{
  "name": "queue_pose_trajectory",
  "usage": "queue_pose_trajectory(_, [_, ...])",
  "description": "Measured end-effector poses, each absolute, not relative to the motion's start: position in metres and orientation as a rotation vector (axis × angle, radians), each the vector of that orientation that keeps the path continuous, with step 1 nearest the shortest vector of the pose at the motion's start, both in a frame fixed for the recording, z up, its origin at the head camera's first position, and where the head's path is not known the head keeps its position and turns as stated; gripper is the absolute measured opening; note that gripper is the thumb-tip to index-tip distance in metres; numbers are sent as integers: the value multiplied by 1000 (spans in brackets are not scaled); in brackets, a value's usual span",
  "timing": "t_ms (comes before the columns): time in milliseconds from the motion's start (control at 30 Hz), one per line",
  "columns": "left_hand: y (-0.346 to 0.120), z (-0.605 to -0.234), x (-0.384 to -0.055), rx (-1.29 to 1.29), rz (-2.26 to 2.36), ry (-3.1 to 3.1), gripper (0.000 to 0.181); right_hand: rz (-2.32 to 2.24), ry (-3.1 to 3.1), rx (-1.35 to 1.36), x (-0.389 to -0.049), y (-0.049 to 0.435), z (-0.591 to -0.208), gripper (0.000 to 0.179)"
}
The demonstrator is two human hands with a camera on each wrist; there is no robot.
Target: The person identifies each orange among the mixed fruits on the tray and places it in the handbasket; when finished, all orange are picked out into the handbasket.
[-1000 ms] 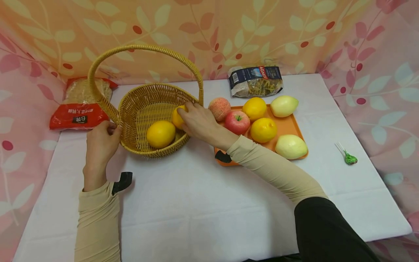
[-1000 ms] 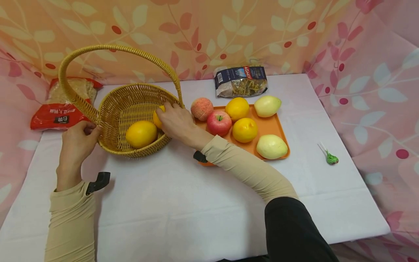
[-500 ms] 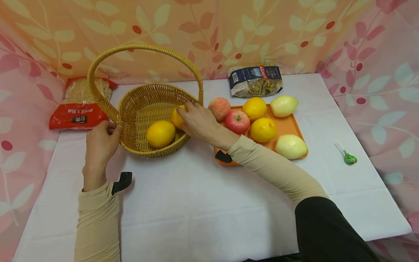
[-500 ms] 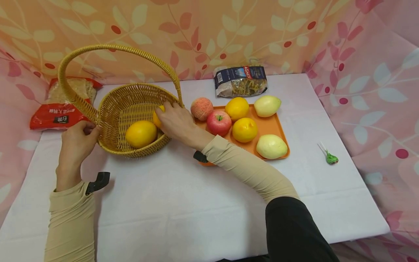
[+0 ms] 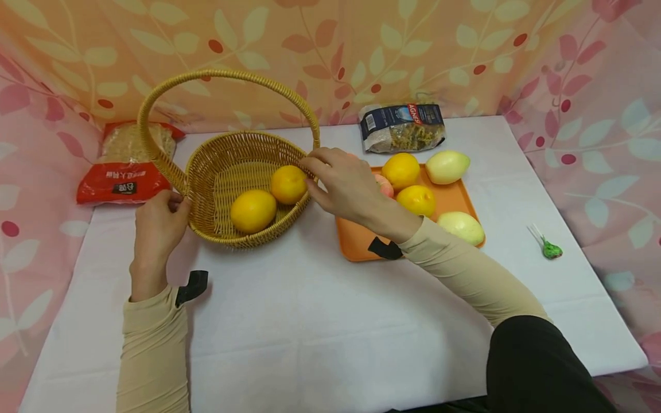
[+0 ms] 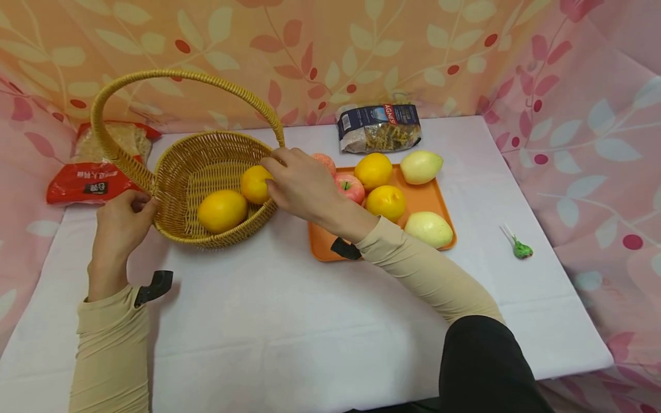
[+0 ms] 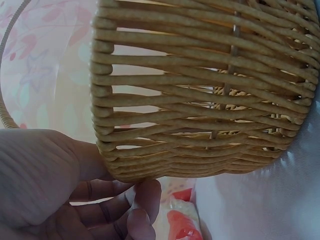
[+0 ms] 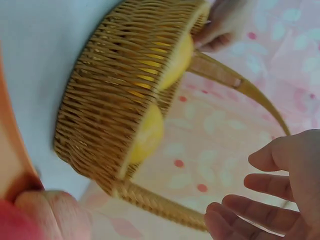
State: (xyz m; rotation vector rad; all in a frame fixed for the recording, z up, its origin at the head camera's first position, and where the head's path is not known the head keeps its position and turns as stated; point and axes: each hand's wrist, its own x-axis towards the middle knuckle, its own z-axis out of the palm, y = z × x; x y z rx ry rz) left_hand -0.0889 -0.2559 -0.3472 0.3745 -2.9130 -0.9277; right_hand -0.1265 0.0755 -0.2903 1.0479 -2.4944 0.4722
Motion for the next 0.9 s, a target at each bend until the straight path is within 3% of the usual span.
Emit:
queue_pose_trajectory(367, [-256,-348,-90,375,-932,-2917,43,531,-2382,850,-113,150,-273,28])
queue_pose_trajectory(667, [-255,-346,-91,386,-953,-2933,44,391,-2732,630,-104,216,-295,46])
queue_pose_trajectory(900, [-255,-347,-91,399,-936,-2936,43,343,-2902,546,-100,239,-316,52])
